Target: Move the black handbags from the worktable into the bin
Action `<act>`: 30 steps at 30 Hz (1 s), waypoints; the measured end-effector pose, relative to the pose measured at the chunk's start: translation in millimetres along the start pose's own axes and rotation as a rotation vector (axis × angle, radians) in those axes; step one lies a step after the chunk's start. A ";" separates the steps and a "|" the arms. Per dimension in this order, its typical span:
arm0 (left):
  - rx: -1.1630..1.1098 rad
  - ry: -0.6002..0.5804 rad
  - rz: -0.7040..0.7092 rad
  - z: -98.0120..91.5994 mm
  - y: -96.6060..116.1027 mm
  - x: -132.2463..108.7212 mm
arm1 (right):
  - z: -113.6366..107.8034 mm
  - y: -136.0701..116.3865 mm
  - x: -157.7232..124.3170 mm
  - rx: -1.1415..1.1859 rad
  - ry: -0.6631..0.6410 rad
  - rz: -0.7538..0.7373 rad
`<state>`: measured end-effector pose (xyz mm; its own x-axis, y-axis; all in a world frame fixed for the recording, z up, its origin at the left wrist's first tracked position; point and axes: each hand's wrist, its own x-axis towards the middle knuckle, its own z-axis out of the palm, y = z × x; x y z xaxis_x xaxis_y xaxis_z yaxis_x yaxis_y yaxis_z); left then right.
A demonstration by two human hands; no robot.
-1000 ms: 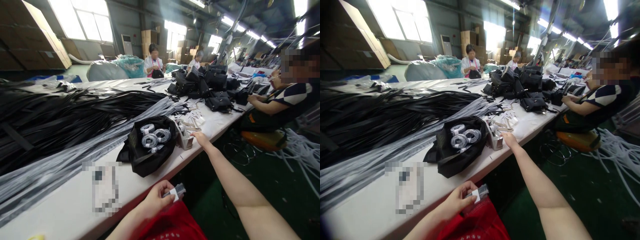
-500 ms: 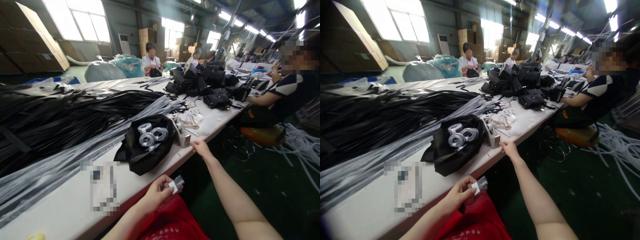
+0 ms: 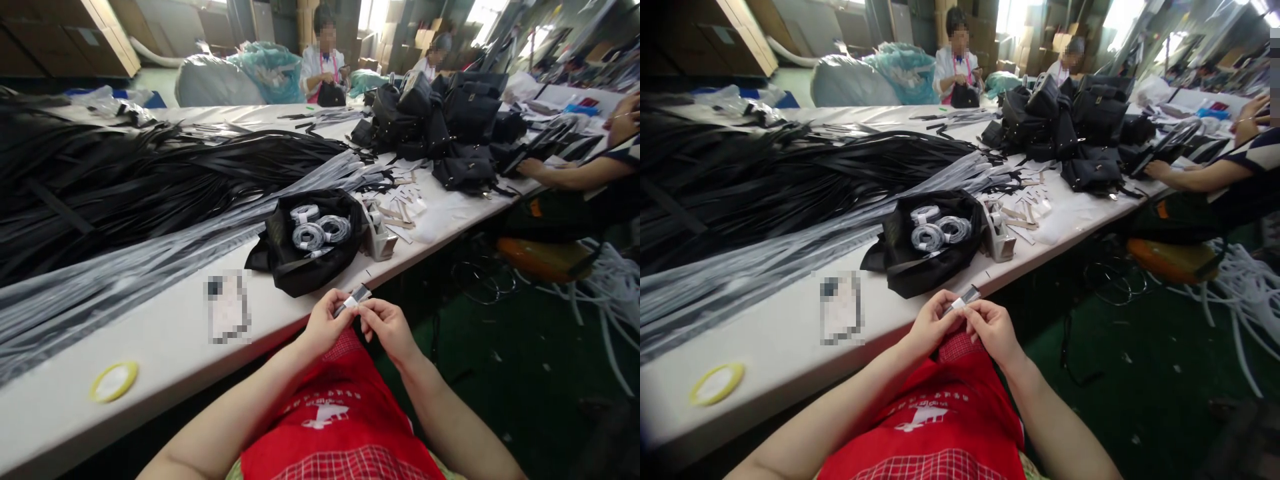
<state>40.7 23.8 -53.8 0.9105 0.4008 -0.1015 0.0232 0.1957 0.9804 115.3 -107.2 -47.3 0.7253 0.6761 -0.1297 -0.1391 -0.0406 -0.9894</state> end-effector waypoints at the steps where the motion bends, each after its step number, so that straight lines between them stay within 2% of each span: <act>1: 0.002 0.010 0.011 -0.9 1.9 -1.1 | 2.9 3.4 -0.7 0.023 0.008 0.011; 5: 0.011 0.023 0.024 -5.8 3.6 -5.5 | 6.0 6.4 -1.5 0.111 -0.008 0.023; 11: 0.038 -0.037 0.052 -9.4 1.1 -12.4 | 9.1 -2.2 -3.6 0.199 -0.062 0.003; 15: 0.170 -0.061 0.124 -12.1 -0.9 -18.5 | 9.7 -2.9 -4.9 0.176 -0.066 0.073; 19: 0.257 -0.044 0.139 -16.1 -2.0 -22.1 | 7.0 0.8 -8.1 0.172 -0.094 0.158; 25: 0.093 -0.042 0.087 -20.2 -6.8 -19.0 | 6.0 9.0 -11.6 0.155 -0.087 0.195; 30: 0.006 -0.053 0.059 -19.5 -9.9 -18.4 | 9.4 9.4 -11.7 0.056 -0.050 0.179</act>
<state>15.7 32.0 -64.9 0.9309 0.3637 -0.0351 -0.0285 0.1682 0.9853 99.2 -108.5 -54.4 0.6512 0.6976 -0.2989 -0.3012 -0.1240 -0.9455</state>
